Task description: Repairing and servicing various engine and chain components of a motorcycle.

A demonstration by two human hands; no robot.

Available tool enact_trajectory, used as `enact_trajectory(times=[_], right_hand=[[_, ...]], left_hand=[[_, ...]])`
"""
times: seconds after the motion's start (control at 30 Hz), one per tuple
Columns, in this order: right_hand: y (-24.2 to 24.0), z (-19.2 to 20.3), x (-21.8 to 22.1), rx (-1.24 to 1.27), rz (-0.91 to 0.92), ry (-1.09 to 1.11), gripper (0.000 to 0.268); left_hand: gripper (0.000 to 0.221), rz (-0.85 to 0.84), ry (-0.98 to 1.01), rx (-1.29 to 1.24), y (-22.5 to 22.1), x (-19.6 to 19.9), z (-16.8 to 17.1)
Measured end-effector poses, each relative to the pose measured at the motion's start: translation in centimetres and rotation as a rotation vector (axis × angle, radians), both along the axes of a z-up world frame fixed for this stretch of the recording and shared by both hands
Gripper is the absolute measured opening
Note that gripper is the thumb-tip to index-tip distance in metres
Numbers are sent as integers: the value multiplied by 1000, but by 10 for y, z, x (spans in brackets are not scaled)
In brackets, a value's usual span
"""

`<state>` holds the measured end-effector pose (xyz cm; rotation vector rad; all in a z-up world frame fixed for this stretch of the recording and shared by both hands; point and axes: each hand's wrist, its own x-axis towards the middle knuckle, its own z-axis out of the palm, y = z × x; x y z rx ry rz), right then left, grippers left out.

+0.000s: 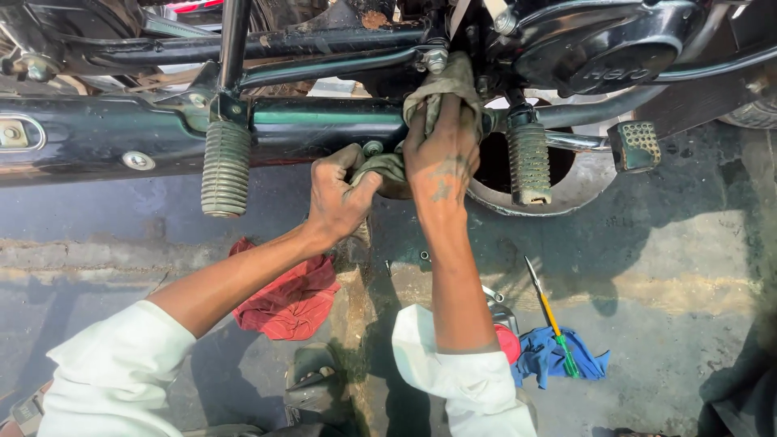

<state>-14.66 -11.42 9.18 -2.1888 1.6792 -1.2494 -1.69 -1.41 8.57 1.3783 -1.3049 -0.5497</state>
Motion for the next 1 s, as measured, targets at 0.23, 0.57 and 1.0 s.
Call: enact_trajectory(times=[0.23, 0.57, 1.0], right_hand=[[-4, 1, -6, 218, -36, -24, 37], [15, 49, -12, 490, -75, -3, 41], [13, -21, -40, 193, 88, -545, 63]], left_hand=[[31, -62, 9, -46, 2, -11, 3], [31, -44, 6, -4, 9, -11, 6], [33, -35, -34, -2, 11, -11, 7]])
